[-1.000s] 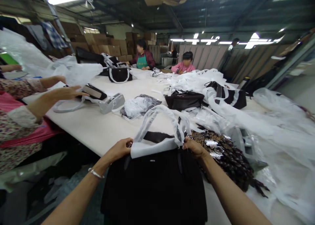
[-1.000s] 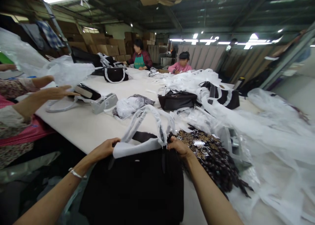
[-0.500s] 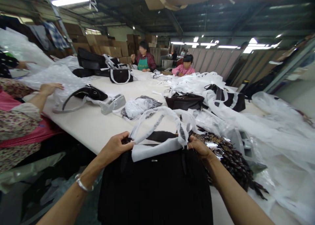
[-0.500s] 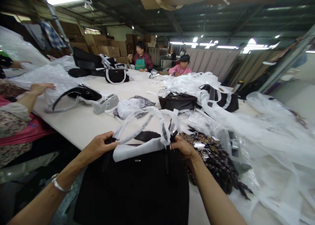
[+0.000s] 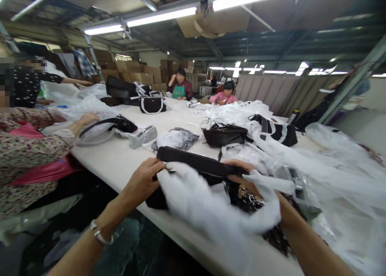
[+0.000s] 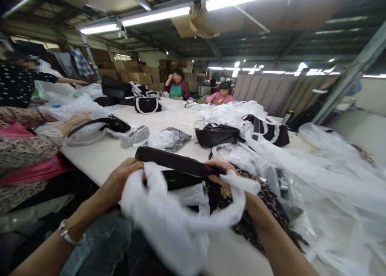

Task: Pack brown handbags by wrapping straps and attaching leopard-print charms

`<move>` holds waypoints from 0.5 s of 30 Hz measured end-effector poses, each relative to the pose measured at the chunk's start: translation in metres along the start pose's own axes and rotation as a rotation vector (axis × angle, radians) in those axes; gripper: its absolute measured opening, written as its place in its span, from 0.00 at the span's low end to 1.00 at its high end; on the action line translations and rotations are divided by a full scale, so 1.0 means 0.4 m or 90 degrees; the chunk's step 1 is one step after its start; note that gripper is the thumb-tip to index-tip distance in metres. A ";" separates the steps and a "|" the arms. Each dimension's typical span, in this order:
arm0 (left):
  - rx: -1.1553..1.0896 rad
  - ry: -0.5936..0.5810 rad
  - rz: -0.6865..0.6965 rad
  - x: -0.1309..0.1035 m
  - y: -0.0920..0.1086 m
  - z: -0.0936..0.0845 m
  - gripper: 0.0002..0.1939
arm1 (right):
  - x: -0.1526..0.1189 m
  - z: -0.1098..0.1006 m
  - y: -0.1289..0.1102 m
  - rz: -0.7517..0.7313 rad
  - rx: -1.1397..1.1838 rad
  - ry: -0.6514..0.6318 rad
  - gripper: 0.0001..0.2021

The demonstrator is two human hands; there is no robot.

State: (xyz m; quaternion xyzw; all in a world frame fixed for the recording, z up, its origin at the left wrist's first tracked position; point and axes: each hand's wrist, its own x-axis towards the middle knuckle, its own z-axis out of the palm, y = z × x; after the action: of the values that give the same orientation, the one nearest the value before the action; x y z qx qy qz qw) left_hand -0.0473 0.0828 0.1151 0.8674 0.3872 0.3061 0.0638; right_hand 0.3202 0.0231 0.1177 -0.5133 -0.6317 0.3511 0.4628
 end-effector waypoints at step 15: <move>-0.049 0.028 -0.044 -0.039 -0.011 0.039 0.12 | -0.010 0.019 0.043 -0.054 -0.073 0.016 0.21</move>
State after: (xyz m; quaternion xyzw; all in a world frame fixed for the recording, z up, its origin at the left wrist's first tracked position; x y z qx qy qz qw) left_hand -0.0491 0.0766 0.0937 0.8435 0.4061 0.3371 0.0994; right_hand 0.3188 0.0235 0.0987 -0.5160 -0.6662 0.2881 0.4548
